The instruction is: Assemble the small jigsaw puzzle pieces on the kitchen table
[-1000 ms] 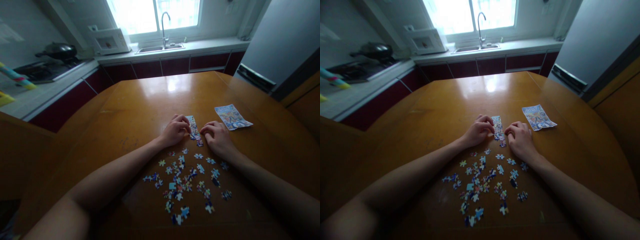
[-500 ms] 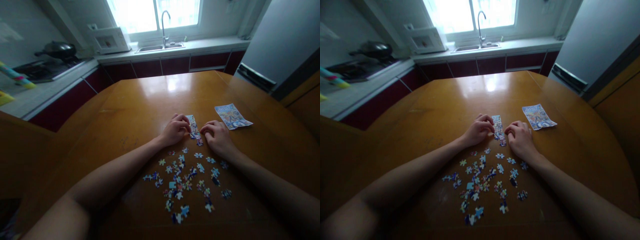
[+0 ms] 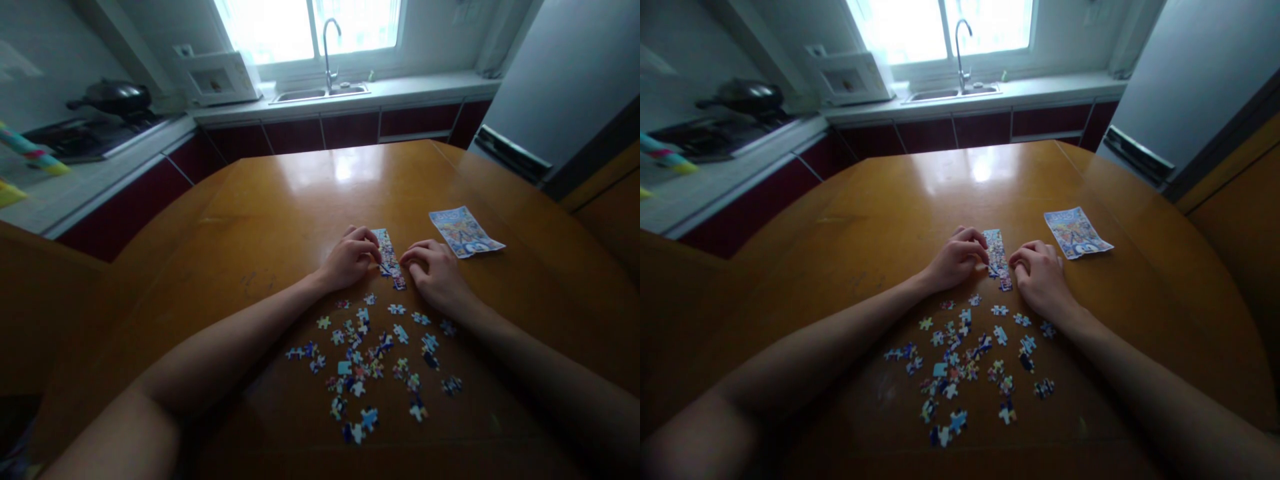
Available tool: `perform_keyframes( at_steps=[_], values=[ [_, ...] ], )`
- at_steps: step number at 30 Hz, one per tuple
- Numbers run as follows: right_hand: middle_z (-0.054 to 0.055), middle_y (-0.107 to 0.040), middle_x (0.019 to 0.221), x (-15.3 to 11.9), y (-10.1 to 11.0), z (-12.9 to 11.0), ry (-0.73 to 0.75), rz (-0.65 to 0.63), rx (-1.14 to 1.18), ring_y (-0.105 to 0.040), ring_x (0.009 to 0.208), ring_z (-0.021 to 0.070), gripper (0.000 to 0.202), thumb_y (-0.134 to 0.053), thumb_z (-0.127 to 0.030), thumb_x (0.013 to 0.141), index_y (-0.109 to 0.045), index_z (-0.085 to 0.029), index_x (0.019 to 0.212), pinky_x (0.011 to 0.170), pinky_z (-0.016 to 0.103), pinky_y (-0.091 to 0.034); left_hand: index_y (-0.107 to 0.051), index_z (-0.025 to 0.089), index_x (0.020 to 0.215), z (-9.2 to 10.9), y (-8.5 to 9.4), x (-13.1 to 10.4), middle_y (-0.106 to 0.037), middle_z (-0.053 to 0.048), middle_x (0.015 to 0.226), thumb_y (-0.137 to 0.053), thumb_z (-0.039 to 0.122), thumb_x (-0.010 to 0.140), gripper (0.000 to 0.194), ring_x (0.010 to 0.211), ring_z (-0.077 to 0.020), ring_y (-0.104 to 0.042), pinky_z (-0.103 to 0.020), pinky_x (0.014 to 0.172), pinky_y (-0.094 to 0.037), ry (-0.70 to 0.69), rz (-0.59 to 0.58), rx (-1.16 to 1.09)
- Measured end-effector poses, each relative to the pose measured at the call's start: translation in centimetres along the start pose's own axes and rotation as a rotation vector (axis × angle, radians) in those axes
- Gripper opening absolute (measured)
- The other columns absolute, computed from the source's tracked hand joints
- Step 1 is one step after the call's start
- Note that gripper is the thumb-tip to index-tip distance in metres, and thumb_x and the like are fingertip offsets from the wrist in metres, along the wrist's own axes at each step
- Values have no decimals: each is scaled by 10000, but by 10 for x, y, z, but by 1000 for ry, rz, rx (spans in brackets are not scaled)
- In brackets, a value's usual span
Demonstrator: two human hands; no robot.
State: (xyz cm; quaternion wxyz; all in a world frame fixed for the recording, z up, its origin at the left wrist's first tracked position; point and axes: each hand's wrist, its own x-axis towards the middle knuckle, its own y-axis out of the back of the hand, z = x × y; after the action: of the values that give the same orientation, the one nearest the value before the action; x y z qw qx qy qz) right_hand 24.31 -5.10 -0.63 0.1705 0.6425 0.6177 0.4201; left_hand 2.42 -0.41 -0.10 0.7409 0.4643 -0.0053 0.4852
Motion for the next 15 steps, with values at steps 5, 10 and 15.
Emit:
perform_keyframes(
  at_steps=[5,10,15],
  values=[
    [103,-627,1077,-11,11,-22,127,26,18,-549,1060,304,138,-593,-182,833,-713,-224,886,924,500,-422,-731,224,735,1,1,0,-631,-28,967,-468,-78,701,402,994,-195,-519,-378,949,-451,-4,-4,5],
    [93,-618,1052,-31,23,-54,273,-66,118,-549,1034,267,148,-588,-135,856,-684,-210,941,890,450,-462,-733,227,739,-1,-1,0,-628,-28,963,-488,-66,735,382,996,-191,-520,-374,944,-455,-2,0,28],
    [86,-613,1033,-51,27,-76,413,-201,178,-529,989,226,146,-577,-106,885,-677,-184,958,865,389,-459,-735,225,730,-1,-2,1,-630,-32,958,-489,-49,739,369,988,-189,-521,-374,945,-460,5,2,18]
  ],
)
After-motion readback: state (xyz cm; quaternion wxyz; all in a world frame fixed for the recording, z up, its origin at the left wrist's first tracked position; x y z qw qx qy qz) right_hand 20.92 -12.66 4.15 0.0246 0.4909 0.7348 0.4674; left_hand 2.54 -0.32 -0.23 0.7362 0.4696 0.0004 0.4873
